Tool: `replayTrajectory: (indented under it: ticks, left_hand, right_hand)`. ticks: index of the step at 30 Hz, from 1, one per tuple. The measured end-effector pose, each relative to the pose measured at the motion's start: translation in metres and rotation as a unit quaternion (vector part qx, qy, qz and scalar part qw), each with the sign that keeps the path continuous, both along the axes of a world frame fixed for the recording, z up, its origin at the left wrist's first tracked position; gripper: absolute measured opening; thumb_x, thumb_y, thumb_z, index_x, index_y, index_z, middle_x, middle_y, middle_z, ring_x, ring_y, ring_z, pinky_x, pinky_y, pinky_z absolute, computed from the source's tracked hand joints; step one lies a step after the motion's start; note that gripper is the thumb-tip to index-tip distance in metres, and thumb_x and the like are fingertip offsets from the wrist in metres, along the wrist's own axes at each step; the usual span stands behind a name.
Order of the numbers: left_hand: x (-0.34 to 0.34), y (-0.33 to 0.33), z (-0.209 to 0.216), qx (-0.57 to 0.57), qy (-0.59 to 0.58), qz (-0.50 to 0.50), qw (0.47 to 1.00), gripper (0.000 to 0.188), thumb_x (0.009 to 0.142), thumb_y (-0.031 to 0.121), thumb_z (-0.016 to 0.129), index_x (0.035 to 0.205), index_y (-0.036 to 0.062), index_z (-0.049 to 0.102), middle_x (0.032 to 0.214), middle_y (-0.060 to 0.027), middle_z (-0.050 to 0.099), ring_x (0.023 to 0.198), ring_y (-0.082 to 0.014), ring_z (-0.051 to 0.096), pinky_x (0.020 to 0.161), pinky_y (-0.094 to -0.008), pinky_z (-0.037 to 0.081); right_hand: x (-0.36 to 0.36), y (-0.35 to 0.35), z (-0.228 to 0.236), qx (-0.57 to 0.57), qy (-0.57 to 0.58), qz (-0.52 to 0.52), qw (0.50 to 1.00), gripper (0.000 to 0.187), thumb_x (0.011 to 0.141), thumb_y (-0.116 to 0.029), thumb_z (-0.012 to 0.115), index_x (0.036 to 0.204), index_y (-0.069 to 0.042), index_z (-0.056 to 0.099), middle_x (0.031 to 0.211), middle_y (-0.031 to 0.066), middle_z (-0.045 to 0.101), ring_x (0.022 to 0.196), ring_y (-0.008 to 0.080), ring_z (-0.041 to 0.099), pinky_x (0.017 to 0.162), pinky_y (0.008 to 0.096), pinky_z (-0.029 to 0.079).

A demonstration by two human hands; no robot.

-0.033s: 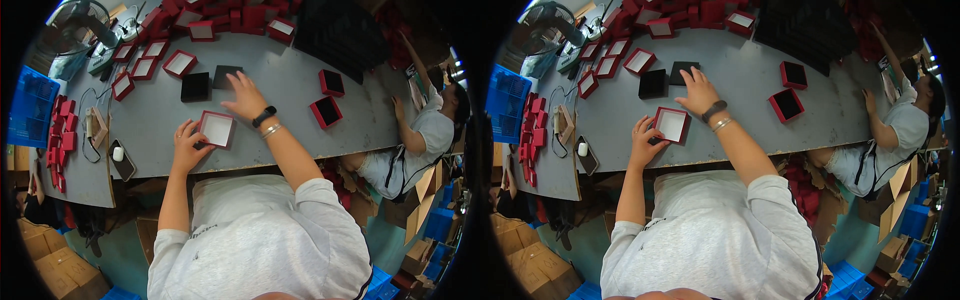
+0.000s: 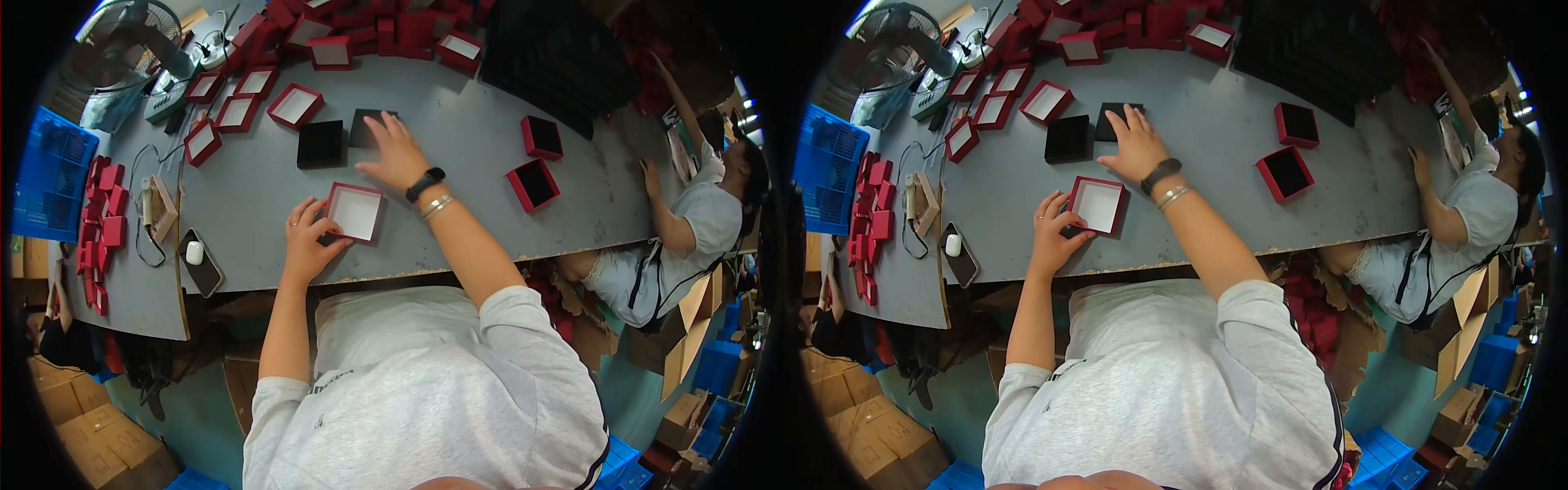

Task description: The worker is assembling small red gift boxes by placing black foam inserts or lids into the boxes.

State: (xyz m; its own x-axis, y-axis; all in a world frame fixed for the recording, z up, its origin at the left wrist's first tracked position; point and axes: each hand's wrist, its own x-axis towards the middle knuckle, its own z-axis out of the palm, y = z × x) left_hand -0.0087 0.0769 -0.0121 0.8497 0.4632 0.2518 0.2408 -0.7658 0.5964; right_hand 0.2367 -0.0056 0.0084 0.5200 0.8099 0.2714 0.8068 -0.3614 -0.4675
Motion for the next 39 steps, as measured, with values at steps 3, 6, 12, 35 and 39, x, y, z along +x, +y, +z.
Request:
replayTrajectory:
  ticks: [3, 6, 12, 35, 39]
  left_hand:
    - [0.002, -0.001, -0.002, 0.02, -0.019, -0.002, 1.0, 0.029, 0.064, 0.023, 0.09, 0.082, 0.0137, 0.069, 0.135, -0.0075, 0.06, 0.136, -0.0347, 0.043, 0.111, -0.0506, 0.031]
    - [0.001, 0.0, -0.006, 0.02, -0.018, 0.004, 1.0, 0.029, 0.066, 0.024, 0.089, 0.083, 0.0133, 0.068, 0.134, -0.0089, 0.06, 0.135, -0.0349, 0.044, 0.111, -0.0509, 0.031]
    - [-0.004, 0.002, -0.004, 0.003, -0.024, 0.014, 1.0, 0.028, 0.068, 0.025, 0.087, 0.085, 0.0126, 0.069, 0.133, -0.0119, 0.06, 0.133, -0.0348, 0.046, 0.111, -0.0524, 0.03]
    - [0.034, -0.099, -0.018, 0.008, -0.094, -0.049, 0.994, 0.03, 0.076, 0.015, 0.08, 0.104, 0.0068, 0.073, 0.138, -0.018, 0.057, 0.121, -0.036, 0.058, 0.102, -0.0457, 0.045]
    - [0.031, -0.098, -0.017, -0.021, -0.093, -0.044, 0.994, 0.023, 0.077, 0.015, 0.079, 0.096, 0.0048, 0.074, 0.137, -0.0194, 0.059, 0.118, -0.0357, 0.059, 0.101, -0.0441, 0.045]
  right_hand:
    - [0.023, 0.029, -0.012, -0.058, 0.019, -0.028, 0.998, 0.087, 0.078, -0.041, 0.08, 0.15, -0.014, 0.041, 0.156, 0.0215, 0.037, 0.146, 0.0383, 0.031, 0.119, 0.0476, 0.03]
    - [0.029, 0.03, -0.029, -0.049, -0.028, -0.064, 0.996, 0.084, 0.077, -0.047, 0.08, 0.145, -0.013, 0.046, 0.147, 0.022, 0.044, 0.14, 0.0388, 0.038, 0.114, 0.0472, 0.036]
    - [-0.007, -0.027, -0.016, -0.003, 0.074, -0.093, 0.993, 0.076, 0.072, -0.036, 0.086, 0.134, -0.007, 0.053, 0.122, 0.0185, 0.057, 0.113, 0.0354, 0.054, 0.097, 0.0431, 0.048]
    - [-0.093, -0.171, -0.011, 0.108, -0.08, 0.09, 0.987, 0.048, 0.084, 0.005, 0.056, 0.129, -0.006, 0.064, 0.139, 0.0118, 0.059, 0.136, 0.0323, 0.05, 0.111, 0.0467, 0.041]
    - [-0.09, -0.17, -0.015, 0.116, -0.067, 0.09, 0.987, 0.046, 0.083, 0.005, 0.056, 0.127, -0.006, 0.066, 0.138, 0.0127, 0.06, 0.137, 0.0331, 0.049, 0.112, 0.0482, 0.04]
